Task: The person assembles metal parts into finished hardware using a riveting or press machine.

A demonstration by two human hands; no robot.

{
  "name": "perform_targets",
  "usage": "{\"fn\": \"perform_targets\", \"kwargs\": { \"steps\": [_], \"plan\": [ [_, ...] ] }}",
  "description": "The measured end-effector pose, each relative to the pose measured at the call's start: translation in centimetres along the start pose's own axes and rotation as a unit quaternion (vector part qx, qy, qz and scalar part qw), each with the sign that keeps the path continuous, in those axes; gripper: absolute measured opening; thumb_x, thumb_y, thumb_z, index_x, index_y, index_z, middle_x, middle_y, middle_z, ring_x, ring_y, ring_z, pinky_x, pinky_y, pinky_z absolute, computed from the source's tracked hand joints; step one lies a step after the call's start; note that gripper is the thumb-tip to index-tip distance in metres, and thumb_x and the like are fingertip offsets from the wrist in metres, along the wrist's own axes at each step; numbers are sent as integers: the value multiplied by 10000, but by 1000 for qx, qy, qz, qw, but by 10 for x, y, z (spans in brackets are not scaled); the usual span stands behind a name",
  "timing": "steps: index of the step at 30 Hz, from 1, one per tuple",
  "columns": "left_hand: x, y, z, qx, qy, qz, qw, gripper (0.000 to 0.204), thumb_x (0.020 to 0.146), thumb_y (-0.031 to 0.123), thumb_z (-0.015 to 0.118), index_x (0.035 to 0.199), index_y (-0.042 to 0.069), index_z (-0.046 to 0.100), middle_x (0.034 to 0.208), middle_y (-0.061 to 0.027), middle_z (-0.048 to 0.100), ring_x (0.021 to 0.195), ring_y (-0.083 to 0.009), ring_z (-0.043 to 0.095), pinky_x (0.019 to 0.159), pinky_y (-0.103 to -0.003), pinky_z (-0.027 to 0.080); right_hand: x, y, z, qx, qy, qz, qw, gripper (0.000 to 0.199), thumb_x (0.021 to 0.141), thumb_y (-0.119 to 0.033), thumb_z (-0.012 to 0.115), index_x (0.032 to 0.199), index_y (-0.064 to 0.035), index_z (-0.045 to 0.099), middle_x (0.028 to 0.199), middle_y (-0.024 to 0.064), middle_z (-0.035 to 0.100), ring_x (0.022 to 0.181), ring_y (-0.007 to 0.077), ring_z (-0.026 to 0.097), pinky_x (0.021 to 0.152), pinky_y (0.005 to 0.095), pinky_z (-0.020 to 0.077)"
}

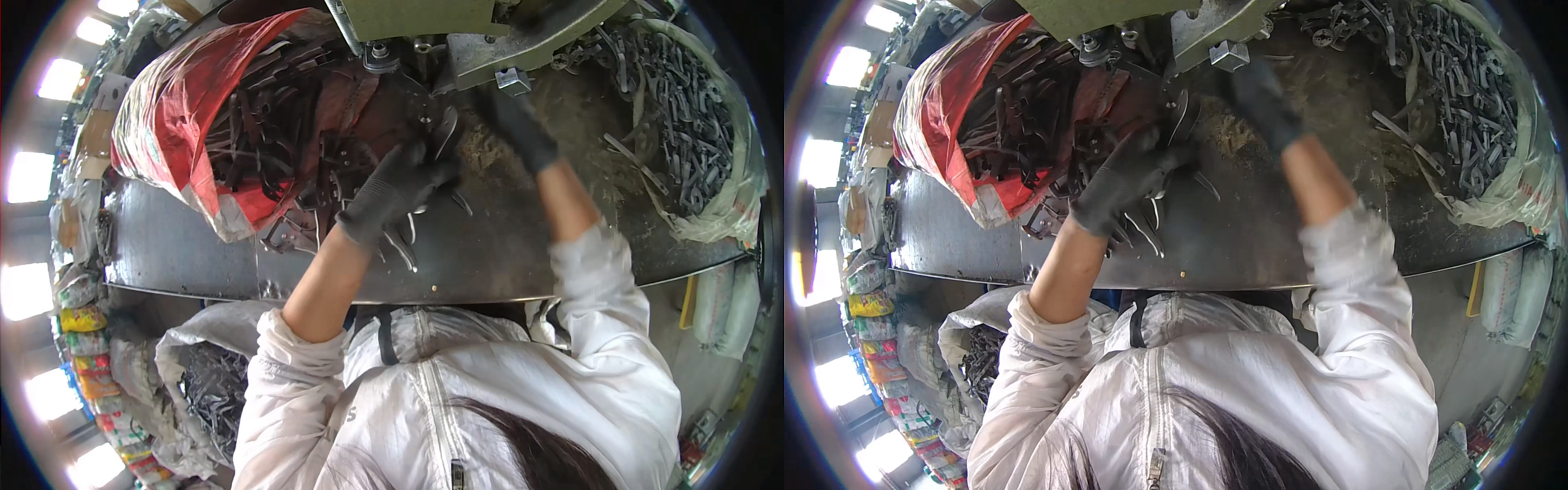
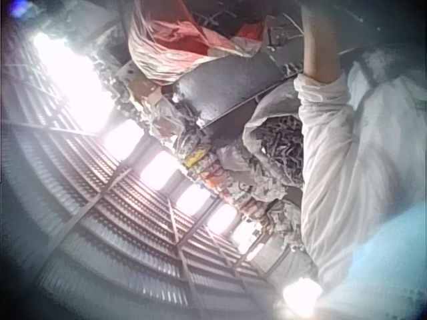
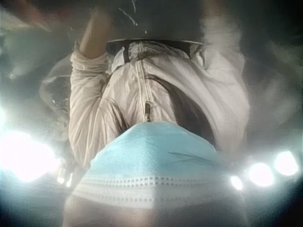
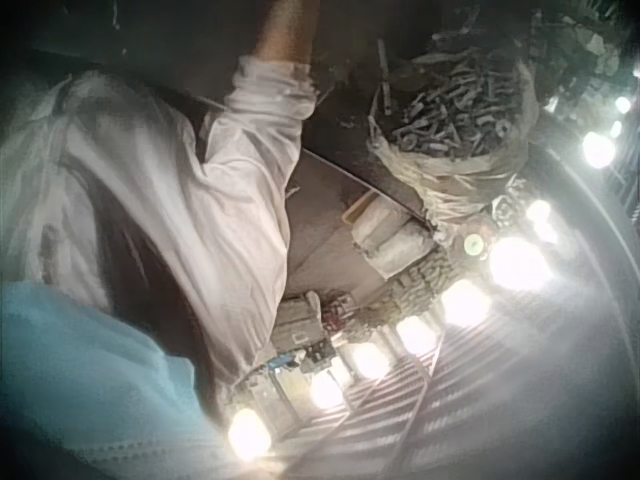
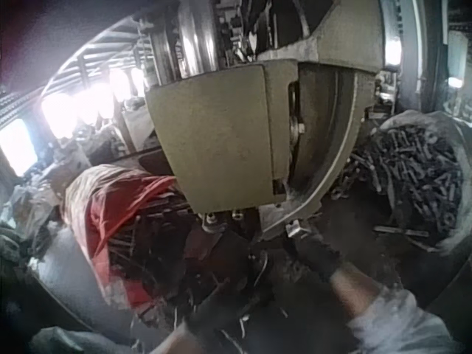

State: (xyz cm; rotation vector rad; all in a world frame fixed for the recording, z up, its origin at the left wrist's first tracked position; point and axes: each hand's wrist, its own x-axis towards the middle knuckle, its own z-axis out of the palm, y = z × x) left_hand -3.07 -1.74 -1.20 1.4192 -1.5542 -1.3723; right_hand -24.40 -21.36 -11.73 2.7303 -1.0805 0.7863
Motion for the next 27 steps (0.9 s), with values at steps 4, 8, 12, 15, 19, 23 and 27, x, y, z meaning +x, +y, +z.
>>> {"fn": "perform_targets", "kwargs": {
  "steps": [4, 8, 12, 15, 19, 23, 27],
  "plan": [
    [-17, -36, -3, -106, 137, -43, 984, 263, 1021, 171, 615, 1218, -4, 612, 880, -50, 587, 814, -62, 604, 700, -277, 529, 5, 45, -10, -36, 16, -90, 995, 267, 982, -207, 609, 1189, -60, 693, 1059, 231, 722, 945, 408, 711, 826, 495, 564],
    [-24, -28, -26, -3, 155, -42, 987, 113, 979, 80, 603, 1034, -18, 612, 919, -120, 643, 724, -192, 634, 730, -344, 547, -5, -6, -18, 54, -44, 18, 997, 296, 985, -219, 628, 1208, -28, 666, 1046, 199, 738, 849, 302, 732, 722, 422, 564],
    [-9, -53, -43, 120, 127, 75, 982, 168, 1002, 65, 536, 1098, -29, 637, 1080, -178, 652, 923, -293, 670, 901, -388, 541, -1, -111, -108, 669, -47, 380, 638, 321, 1008, -240, 629, 1208, 10, 662, 1025, 121, 739, 758, 165, 692, 664, 325, 543],
    [-1, -48, -41, 187, 117, 154, 963, 237, 987, 67, 518, 1158, -20, 658, 1159, -193, 661, 1057, -330, 655, 968, -406, 524, -10, -120, -114, 671, -57, 367, 642, 327, 1033, -242, 612, 1217, 25, 655, 1015, 66, 719, 725, 86, 634, 634, 263, 522],
    [-2, -32, -38, 273, 140, 262, 915, 296, 968, 57, 514, 1216, -8, 664, 1212, -206, 658, 1130, -379, 634, 1012, -419, 508, -6, -122, -117, 657, -33, 338, 673, 307, 1017, -173, 630, 1260, 15, 647, 970, 58, 706, 704, 85, 591, 611, 248, 482],
    [3, -27, -49, 398, 95, 250, 878, 299, 1004, 88, 483, 1221, -9, 665, 1233, -208, 661, 1138, -368, 637, 1018, -415, 503, -3, -134, -114, 658, -69, 337, 670, 333, 993, -158, 650, 1274, 21, 636, 935, 29, 695, 690, 72, 563, 612, 238, 457],
    [20, -41, -53, 373, 106, 260, 884, 276, 970, 128, 522, 1151, 0, 687, 1181, -182, 686, 1087, -344, 656, 912, -450, 543, 2, -142, -103, 638, -68, 330, 692, 340, 995, -173, 644, 1269, 27, 636, 924, 25, 703, 682, 72, 571, 607, 244, 461]
  ]
}}
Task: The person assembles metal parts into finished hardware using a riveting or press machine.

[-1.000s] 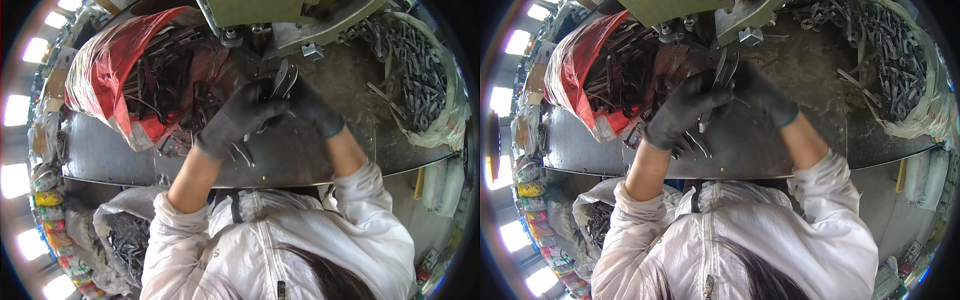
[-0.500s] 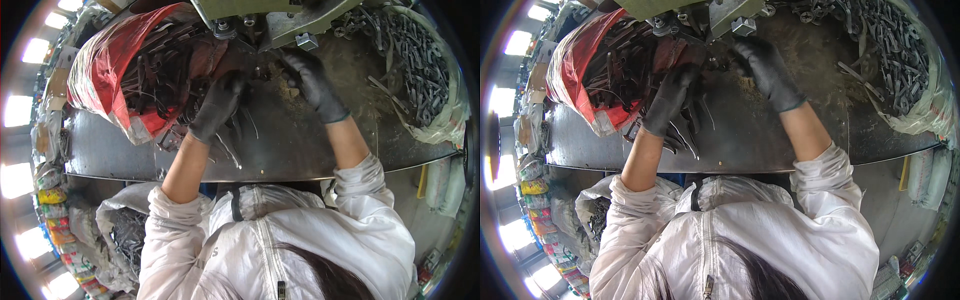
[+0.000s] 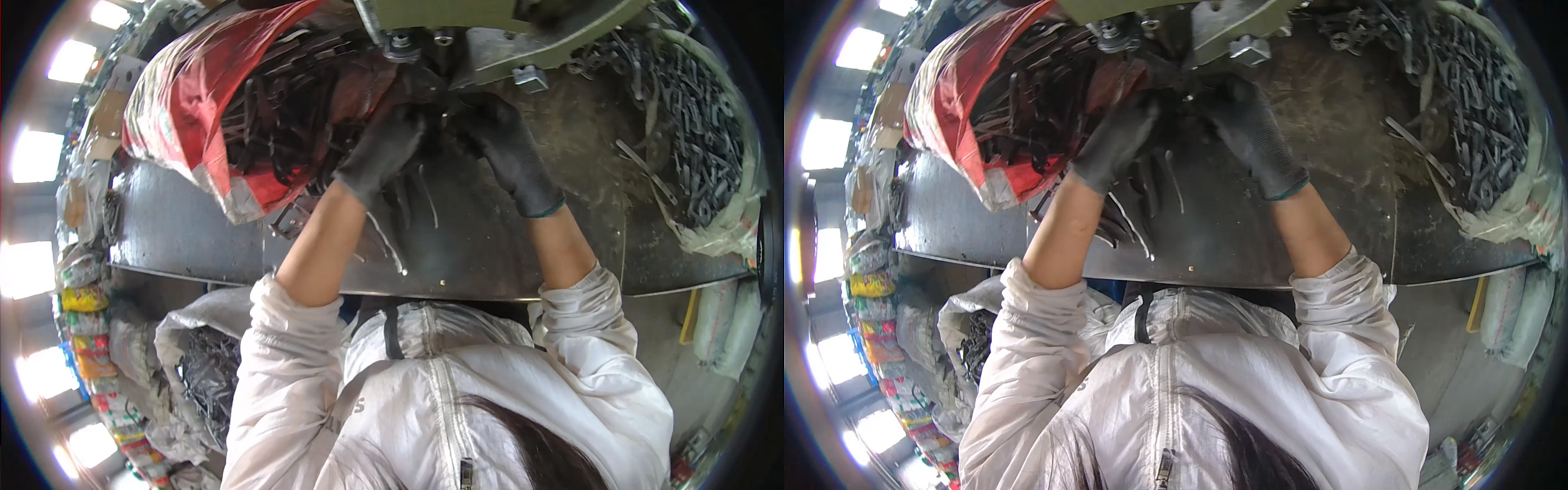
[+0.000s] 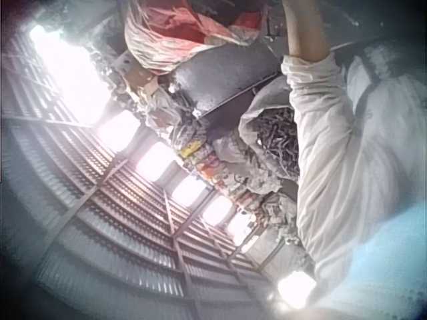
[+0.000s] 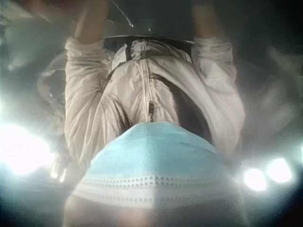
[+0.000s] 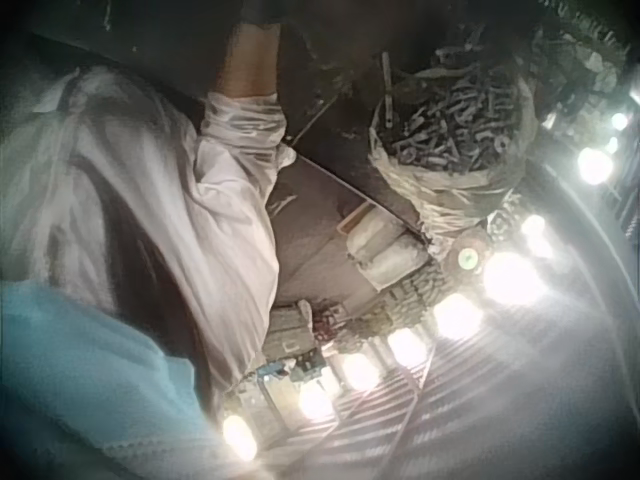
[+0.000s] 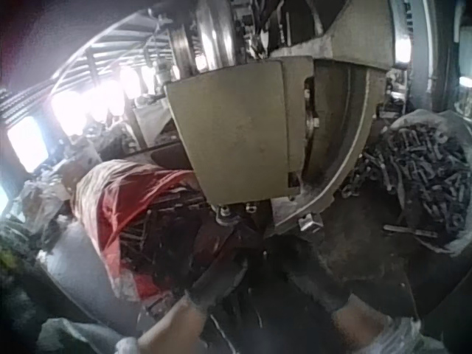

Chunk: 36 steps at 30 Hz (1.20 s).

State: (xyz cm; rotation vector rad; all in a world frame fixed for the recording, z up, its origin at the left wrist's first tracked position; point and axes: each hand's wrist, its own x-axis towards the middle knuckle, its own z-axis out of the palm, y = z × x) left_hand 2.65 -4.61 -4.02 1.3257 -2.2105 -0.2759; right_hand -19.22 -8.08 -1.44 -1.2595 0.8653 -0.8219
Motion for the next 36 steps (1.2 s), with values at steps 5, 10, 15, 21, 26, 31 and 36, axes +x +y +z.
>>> {"fn": "perform_targets", "kwargs": {
  "steps": [5, 10, 15, 21, 26, 31, 36],
  "plan": [
    [-18, -16, 9, 183, -54, 14, 982, 227, 928, 112, 548, 1059, 3, 697, 1050, -179, 692, 951, -393, 678, 807, -495, 548, 3, 13, 1, -29, -7, 63, 998, 334, 1002, -195, 646, 1240, 39, 627, 892, 38, 678, 684, 83, 591, 582, 247, 475],
    [-30, -34, -90, 209, 197, -206, 935, 183, 995, 206, 595, 1101, 83, 678, 978, -229, 705, 956, -455, 682, 813, -535, 540, 7, 31, -15, 34, -1, 67, 997, 350, 1009, -200, 642, 1249, 54, 620, 906, 51, 657, 649, 100, 607, 564, 265, 504],
    [-70, -127, -137, 470, 186, -136, 852, 225, 912, 122, 670, 1134, 92, 686, 1091, -208, 711, 1070, -401, 676, 902, -494, 528, 3, 13, 3, 27, 9, 80, 996, 365, 1000, -206, 660, 1250, 57, 618, 904, 53, 670, 642, 94, 598, 573, 267, 507],
    [-51, -121, -127, 237, 141, -160, 948, 308, 903, 134, 702, 1206, 82, 686, 1117, -194, 711, 1082, -382, 671, 922, -460, 517, -18, -17, 4, -46, 24, 38, 998, 378, 977, -223, 690, 1232, 52, 640, 900, 47, 678, 698, 77, 601, 593, 252, 500],
    [-22, -77, -123, 212, 238, -163, 934, 299, 1009, 260, 628, 1254, 91, 653, 1140, -193, 703, 1059, -414, 669, 890, -452, 511, -20, -12, 1, 20, 16, 51, 998, 378, 970, -232, 703, 1216, 49, 644, 892, 53, 680, 712, 82, 611, 565, 259, 487],
    [1, -53, -104, 198, 156, -167, 953, 301, 994, 257, 614, 1220, 57, 621, 1141, -222, 694, 1130, -436, 634, 998, -523, 464, -12, 6, -20, -72, -13, 89, 993, 397, 989, -287, 680, 1231, 26, 646, 926, 32, 685, 736, 81, 615, 603, 258, 492],
    [-51, -123, -87, 307, 136, -131, 933, 262, 989, 257, 629, 1188, 87, 636, 1134, -177, 693, 1158, -427, 605, 1069, -600, 366, -16, 4, 5, -41, -30, 73, 996, 428, 1004, -355, 667, 1219, 15, 649, 952, 17, 685, 760, 79, 610, 657, 251, 500]
  ]
}}
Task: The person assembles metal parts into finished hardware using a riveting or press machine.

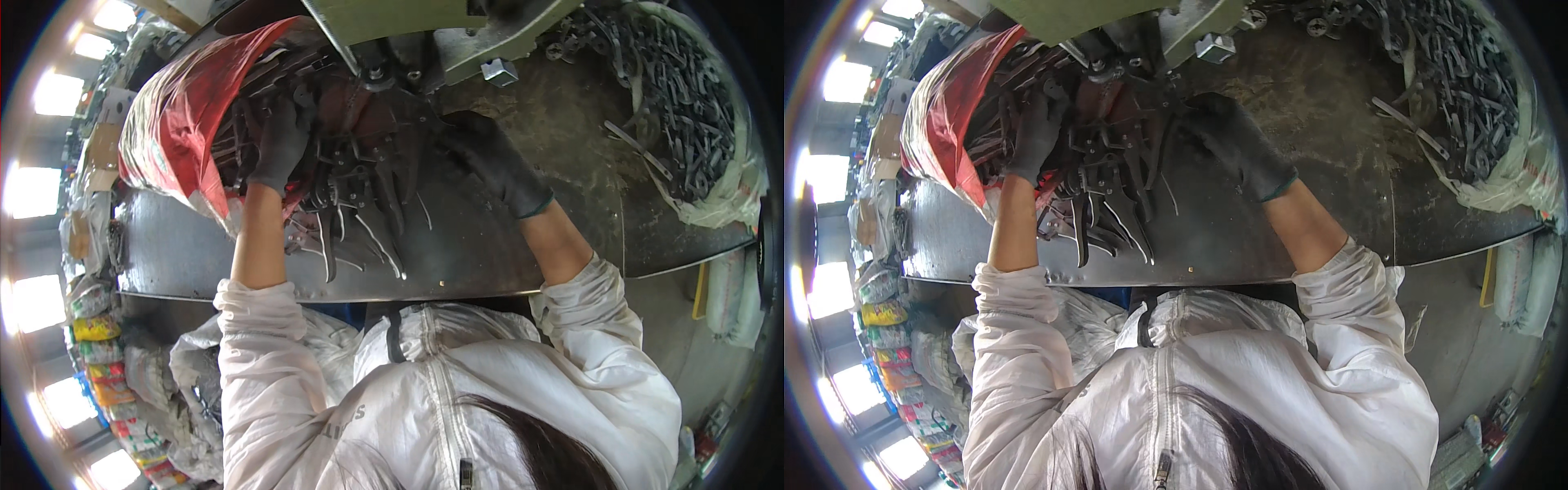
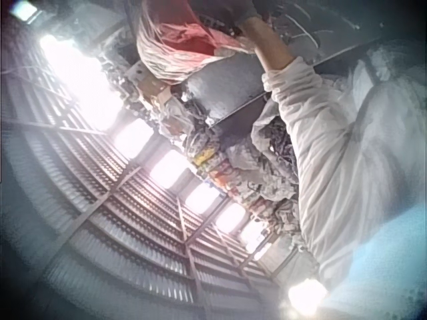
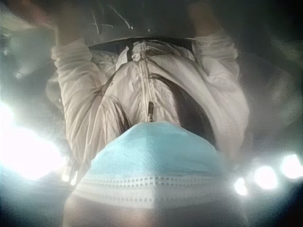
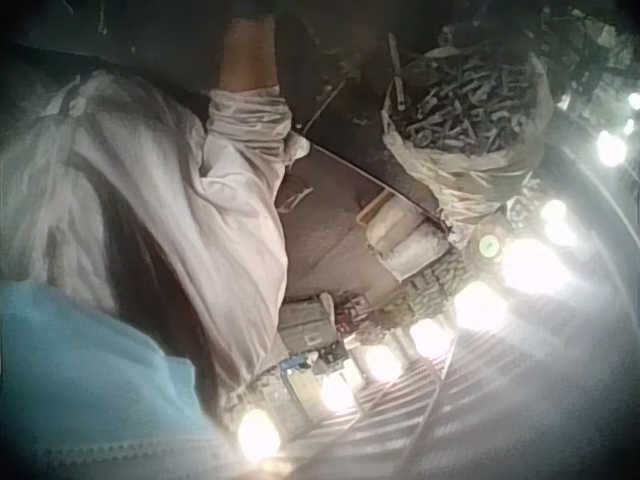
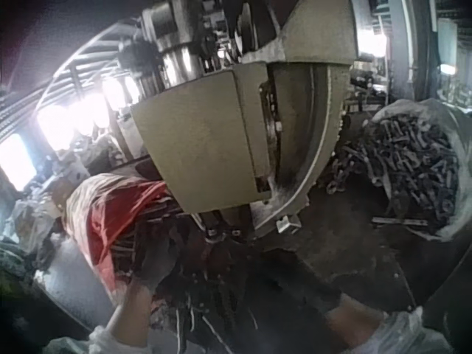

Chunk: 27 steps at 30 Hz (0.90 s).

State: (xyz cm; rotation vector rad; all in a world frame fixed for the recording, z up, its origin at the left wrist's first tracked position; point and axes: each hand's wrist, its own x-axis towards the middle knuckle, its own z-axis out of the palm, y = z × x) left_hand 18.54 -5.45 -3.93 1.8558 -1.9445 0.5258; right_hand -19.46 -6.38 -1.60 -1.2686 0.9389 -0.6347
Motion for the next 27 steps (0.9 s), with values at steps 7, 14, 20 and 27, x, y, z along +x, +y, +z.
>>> {"fn": "perform_targets", "kwargs": {
  "steps": [7, 14, 20, 27],
  "plan": [
    [3, 127, -76, -115, 12, 86, 990, 393, 979, 300, 691, 1272, 61, 580, 1076, -205, 695, 971, -451, 683, 854, -499, 548, 28, 70, -37, 242, -53, -24, 968, 294, 1006, -226, 675, 1164, 20, 645, 995, 26, 686, 750, 80, 608, 634, 263, 530],
    [-4, 237, -95, -399, -118, 39, 908, 362, 919, 211, 754, 1200, 31, 612, 1006, -231, 687, 912, -471, 666, 779, -457, 544, 28, 63, -20, -187, 97, -432, 877, 276, 944, -42, 627, 1213, 21, 636, 1130, 160, 702, 973, 305, 681, 850, 384, 574],
    [-30, 186, -19, -314, -184, 38, 931, 299, 945, 207, 708, 1115, -16, 604, 968, -264, 651, 900, -496, 602, 803, -520, 482, -91, 68, -296, -714, 329, -86, 611, 301, 938, -205, 660, 1197, -53, 684, 1002, 188, 717, 873, 392, 702, 758, 455, 578],
    [-47, 166, -17, -190, -184, 52, 963, 398, 889, 122, 682, 1252, 5, 569, 1128, -256, 614, 987, -438, 614, 838, -530, 477, -98, 32, -199, -474, 521, -57, 707, 305, 970, -254, 668, 1189, -41, 673, 947, 232, 722, 854, 443, 692, 793, 498, 544]
  ]
}}
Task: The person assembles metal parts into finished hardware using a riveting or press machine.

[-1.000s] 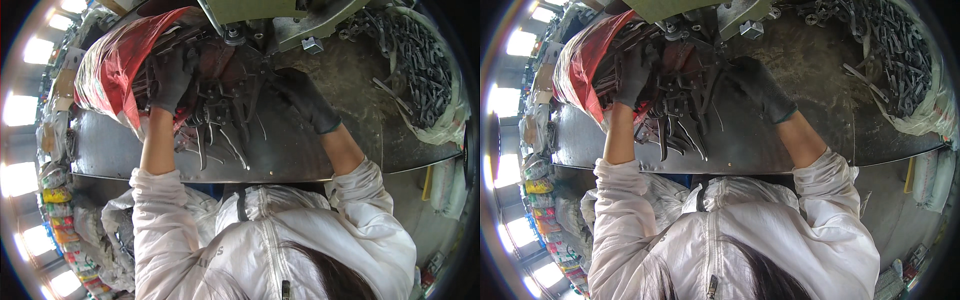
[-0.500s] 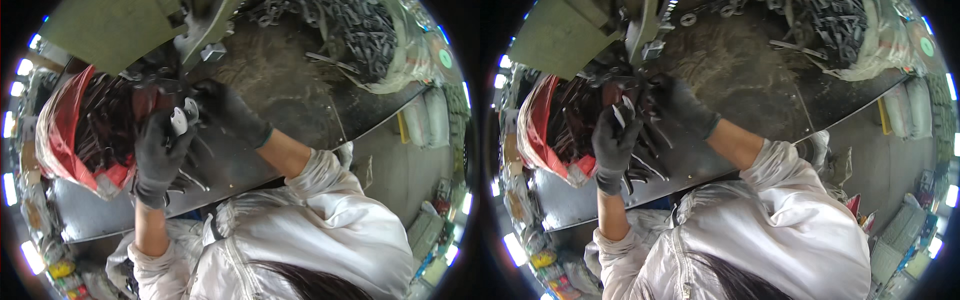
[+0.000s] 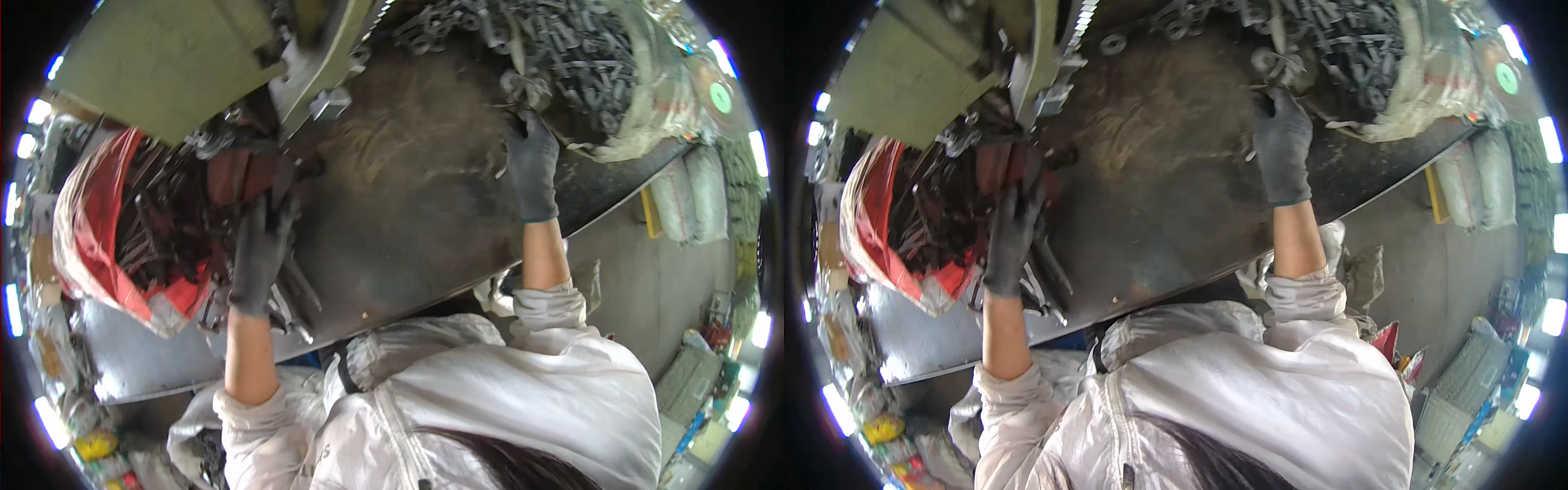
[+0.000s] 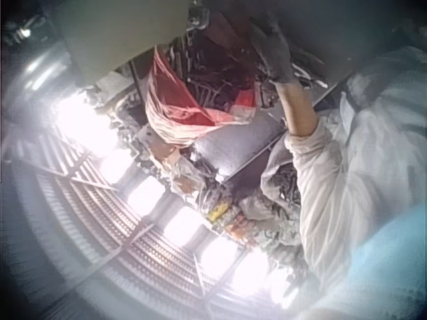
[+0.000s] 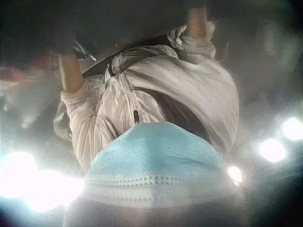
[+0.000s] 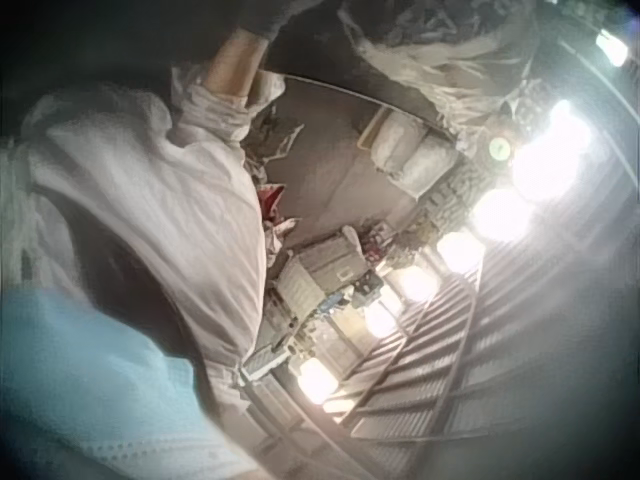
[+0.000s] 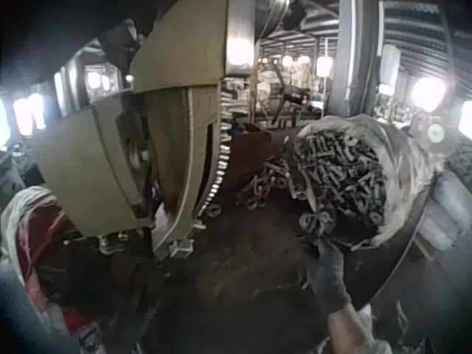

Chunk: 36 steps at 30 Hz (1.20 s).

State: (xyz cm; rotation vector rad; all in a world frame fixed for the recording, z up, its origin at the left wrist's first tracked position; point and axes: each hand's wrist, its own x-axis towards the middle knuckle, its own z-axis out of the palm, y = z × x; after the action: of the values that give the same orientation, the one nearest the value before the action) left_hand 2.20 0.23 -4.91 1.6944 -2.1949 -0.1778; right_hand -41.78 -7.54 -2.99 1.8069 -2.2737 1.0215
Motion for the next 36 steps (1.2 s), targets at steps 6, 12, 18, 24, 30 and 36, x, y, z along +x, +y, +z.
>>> {"fn": "perform_targets", "kwargs": {
  "steps": [6, 12, 18, 24, 30, 36],
  "plan": [
    [-10, -49, 26, -138, 52, 38, 988, 450, 943, 239, 646, 1321, 9, 563, 1145, -167, 637, 998, -298, 659, 886, -403, 555, -48, -123, 50, 329, -301, -48, 894, 316, 983, -136, 617, 1277, -20, 636, 980, 200, 714, 750, 285, 701, 679, 405, 551],
    [15, -27, 12, -498, -14, -111, 860, 531, 1063, 453, 562, 1340, -1, 565, 1146, -125, 686, 1015, -195, 691, 876, -327, 573, -46, -191, 50, 620, -445, 171, 623, 402, 992, -107, 623, 1349, 70, 568, 1021, 117, 722, 795, 127, 681, 662, 265, 558],
    [35, -28, 4, -122, 79, 124, 982, 451, 1071, 369, 506, 1272, -20, 617, 1099, -171, 702, 1009, -293, 687, 919, -408, 531, -64, -192, 74, 584, -454, 58, 670, 338, 978, -98, 630, 1275, 63, 621, 1029, 118, 725, 807, 132, 689, 672, 259, 561],
    [37, 3, -24, -116, -22, -121, 986, 287, 1035, 243, 529, 1143, 24, 681, 1085, -206, 712, 1044, -394, 671, 913, -451, 517, -66, -199, 75, 459, -491, 21, 740, 375, 960, -159, 673, 1275, 37, 620, 928, 41, 685, 682, 74, 589, 611, 237, 482],
    [16, -115, -89, 214, 185, -91, 955, 247, 971, 166, 581, 1192, 99, 671, 1150, -202, 690, 1121, -386, 641, 1005, -507, 505, -73, -185, 90, 584, -481, 143, 638, 405, 982, -88, 608, 1359, 55, 559, 944, 86, 669, 709, 119, 642, 625, 263, 537],
    [-16, -247, -95, 235, 145, -24, 961, 345, 951, 112, 567, 1287, 122, 646, 1331, -190, 609, 1246, -393, 586, 1059, -492, 478, -78, -200, 86, 579, -509, 119, 626, 403, 981, -82, 605, 1358, 53, 559, 919, 81, 671, 705, 115, 640, 603, 262, 533]
  ]
}}
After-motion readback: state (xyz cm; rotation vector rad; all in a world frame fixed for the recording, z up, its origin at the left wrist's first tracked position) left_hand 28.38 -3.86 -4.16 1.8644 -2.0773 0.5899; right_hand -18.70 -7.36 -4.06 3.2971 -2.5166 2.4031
